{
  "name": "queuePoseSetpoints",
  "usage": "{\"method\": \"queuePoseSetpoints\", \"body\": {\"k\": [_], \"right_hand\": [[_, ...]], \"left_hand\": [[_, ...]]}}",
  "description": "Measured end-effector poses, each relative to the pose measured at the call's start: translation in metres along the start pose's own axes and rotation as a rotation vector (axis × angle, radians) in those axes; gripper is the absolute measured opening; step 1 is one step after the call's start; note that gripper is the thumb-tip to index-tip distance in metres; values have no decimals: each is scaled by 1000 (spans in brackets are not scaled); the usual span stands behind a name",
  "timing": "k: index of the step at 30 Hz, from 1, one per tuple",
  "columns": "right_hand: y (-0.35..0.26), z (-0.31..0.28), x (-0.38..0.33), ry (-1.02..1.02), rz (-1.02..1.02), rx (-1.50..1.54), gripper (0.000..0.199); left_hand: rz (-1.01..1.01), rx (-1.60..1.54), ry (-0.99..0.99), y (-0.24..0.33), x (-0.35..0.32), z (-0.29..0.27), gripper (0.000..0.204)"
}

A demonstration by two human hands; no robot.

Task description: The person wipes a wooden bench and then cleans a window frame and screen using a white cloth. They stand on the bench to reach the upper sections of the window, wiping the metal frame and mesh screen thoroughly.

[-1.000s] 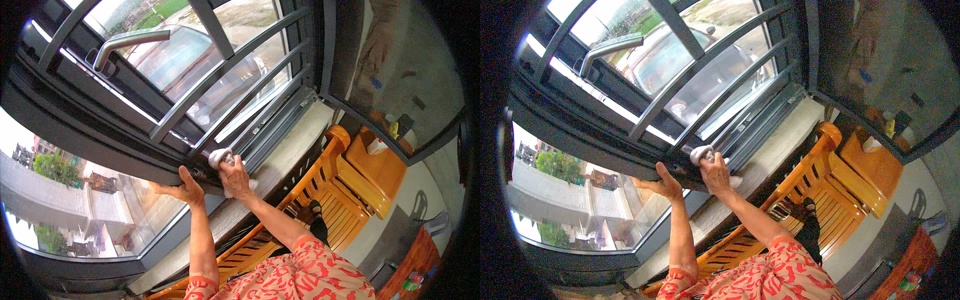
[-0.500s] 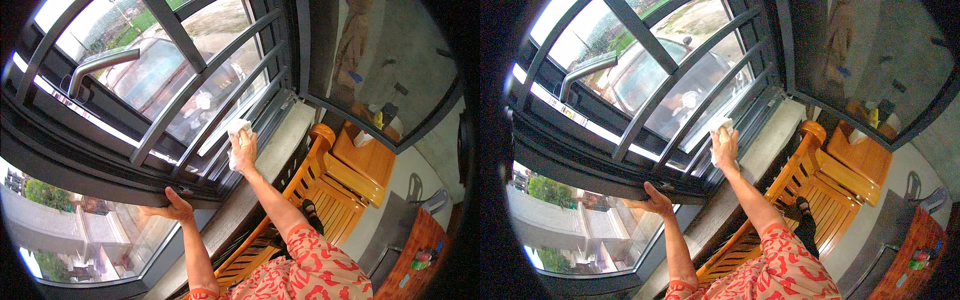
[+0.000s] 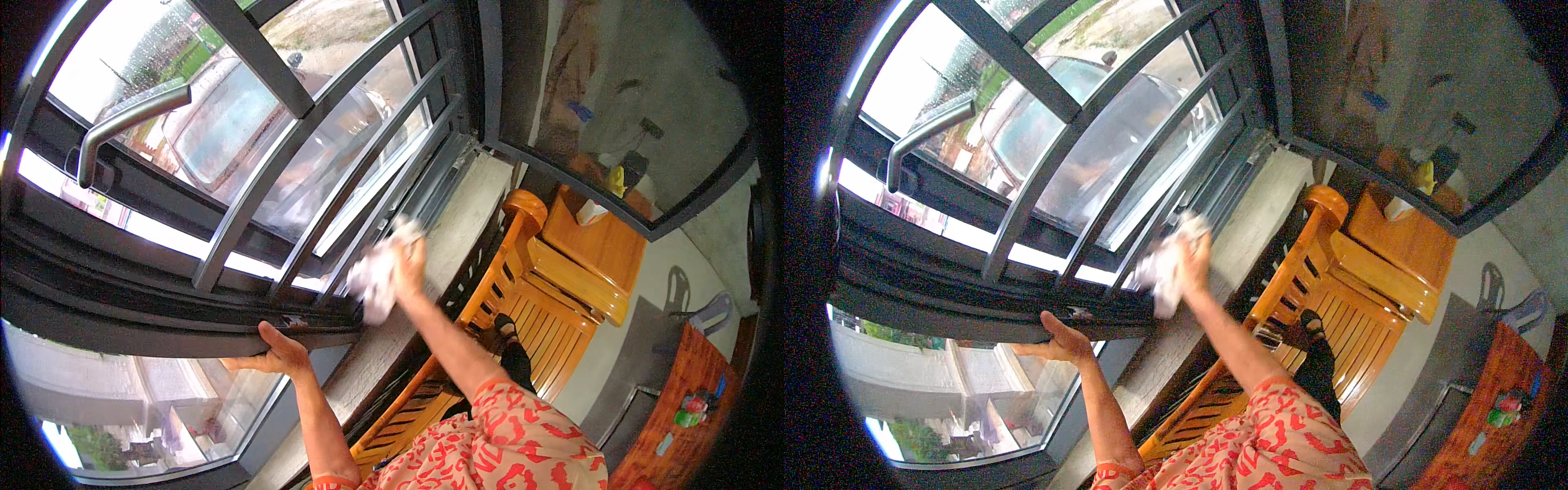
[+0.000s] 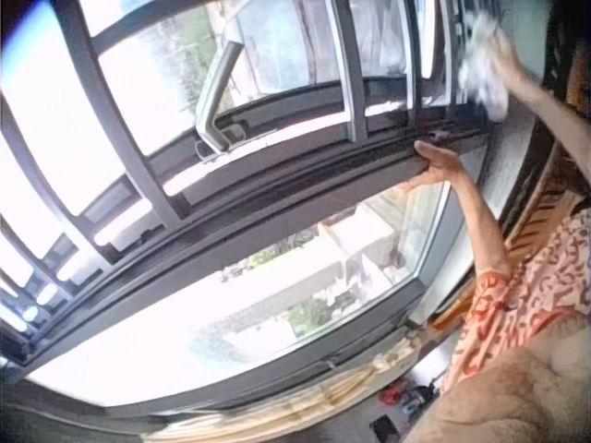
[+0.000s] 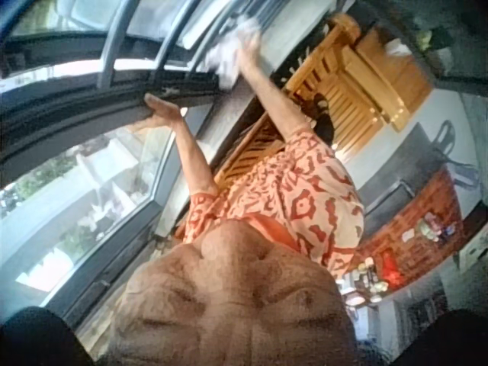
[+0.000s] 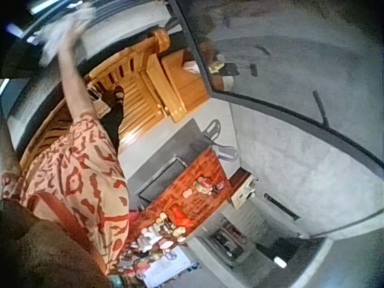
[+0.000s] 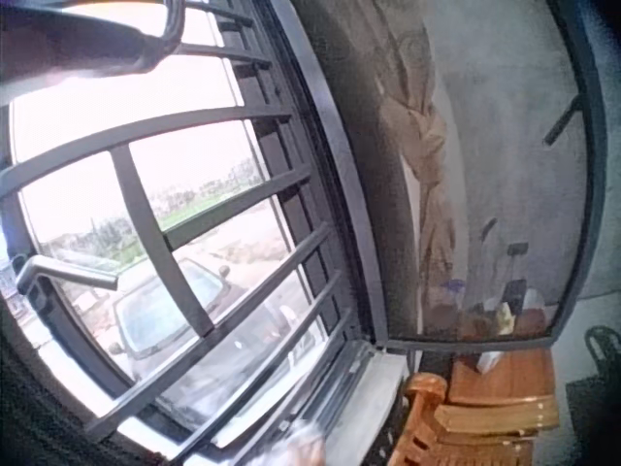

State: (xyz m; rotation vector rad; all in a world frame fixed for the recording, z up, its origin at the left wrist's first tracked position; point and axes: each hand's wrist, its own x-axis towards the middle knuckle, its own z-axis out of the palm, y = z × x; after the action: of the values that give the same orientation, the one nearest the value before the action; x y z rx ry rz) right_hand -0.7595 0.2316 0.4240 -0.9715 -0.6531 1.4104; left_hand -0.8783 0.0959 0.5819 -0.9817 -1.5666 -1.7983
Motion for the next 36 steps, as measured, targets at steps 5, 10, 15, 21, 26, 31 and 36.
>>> {"method": "queuePoseSetpoints", "body": {"k": [5, 10, 15, 21, 26, 31, 36], "right_hand": [[-3, -35, 101, 126, -260, -488, 48], [2, -18, 50, 73, -545, -1112, 74], [3, -10, -7, -92, -551, -1316, 79], [11, -21, -7, -182, -561, -1205, 58], [-7, -32, 38, -142, -403, -1204, 54], [-27, -41, 79, -79, -375, -1180, 57], [-44, -51, 116, -47, -372, -1180, 42]], "left_hand": [[7, 24, 15, 5, 0, 7, 76], [-8, 10, 33, 3, -3, 4, 78], [-34, 39, 18, 0, -3, 1, 80], [28, 81, 29, -7, -3, 1, 78], [18, 80, 33, -5, -4, -2, 73], [44, 174, 55, -14, -6, -10, 73], [-1, 157, 82, -12, -7, -15, 80]]}}
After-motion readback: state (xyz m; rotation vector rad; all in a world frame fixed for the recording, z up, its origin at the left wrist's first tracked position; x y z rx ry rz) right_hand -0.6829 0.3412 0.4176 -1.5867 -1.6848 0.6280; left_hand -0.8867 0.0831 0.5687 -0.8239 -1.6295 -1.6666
